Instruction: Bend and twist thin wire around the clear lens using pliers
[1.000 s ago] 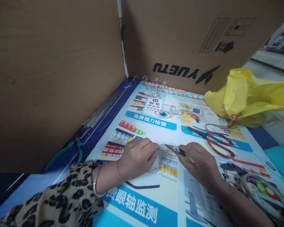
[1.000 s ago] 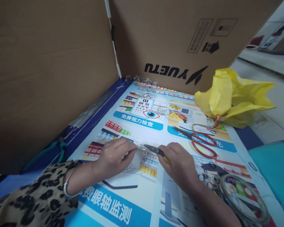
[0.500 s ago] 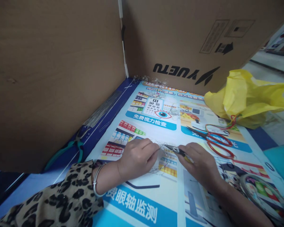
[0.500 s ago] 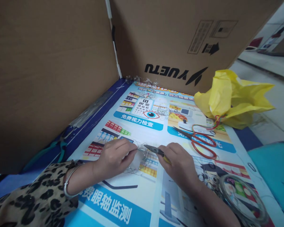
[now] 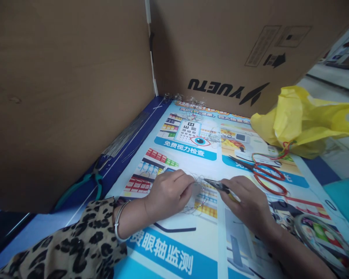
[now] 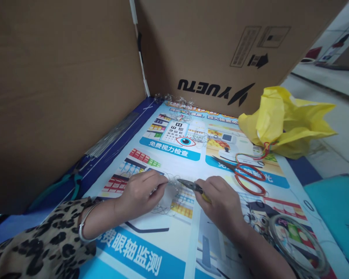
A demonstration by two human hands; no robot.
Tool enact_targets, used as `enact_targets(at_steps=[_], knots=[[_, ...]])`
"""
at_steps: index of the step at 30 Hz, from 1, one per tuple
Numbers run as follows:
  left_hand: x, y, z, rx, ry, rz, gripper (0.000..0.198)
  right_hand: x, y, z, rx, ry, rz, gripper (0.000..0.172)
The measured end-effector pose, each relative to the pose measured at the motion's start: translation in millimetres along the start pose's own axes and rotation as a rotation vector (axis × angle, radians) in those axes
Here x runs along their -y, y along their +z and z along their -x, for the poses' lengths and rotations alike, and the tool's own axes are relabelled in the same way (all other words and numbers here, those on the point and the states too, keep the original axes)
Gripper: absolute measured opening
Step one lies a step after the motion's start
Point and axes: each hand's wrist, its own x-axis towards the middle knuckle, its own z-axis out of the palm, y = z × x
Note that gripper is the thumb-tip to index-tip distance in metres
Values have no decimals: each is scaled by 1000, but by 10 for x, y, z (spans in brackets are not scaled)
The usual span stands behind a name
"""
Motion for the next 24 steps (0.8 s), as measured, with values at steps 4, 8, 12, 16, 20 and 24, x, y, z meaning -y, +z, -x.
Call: enact_targets(at_steps=[4,8,12,16,20,24], knots=[[4,14,4,-2,-28,46,16,43,-41,-13,2,10,-31,13],[1,36,-27,-47,-128,205,15,66,-53,-22,6,-24,-41,12],[-3,36,-85,-28,-263,351,11,73,-48,-31,-8,-35,-44,11],[0,21,-117,12,-335,407,11,83,-45,-35,-1,-42,-63,11],[0,9,-127,32,-354,442,10,94,-50,-31,33,-33,-69,11],[-3,6,-129,27,-329,466,10,105,-59,-31,44,-33,-66,11]])
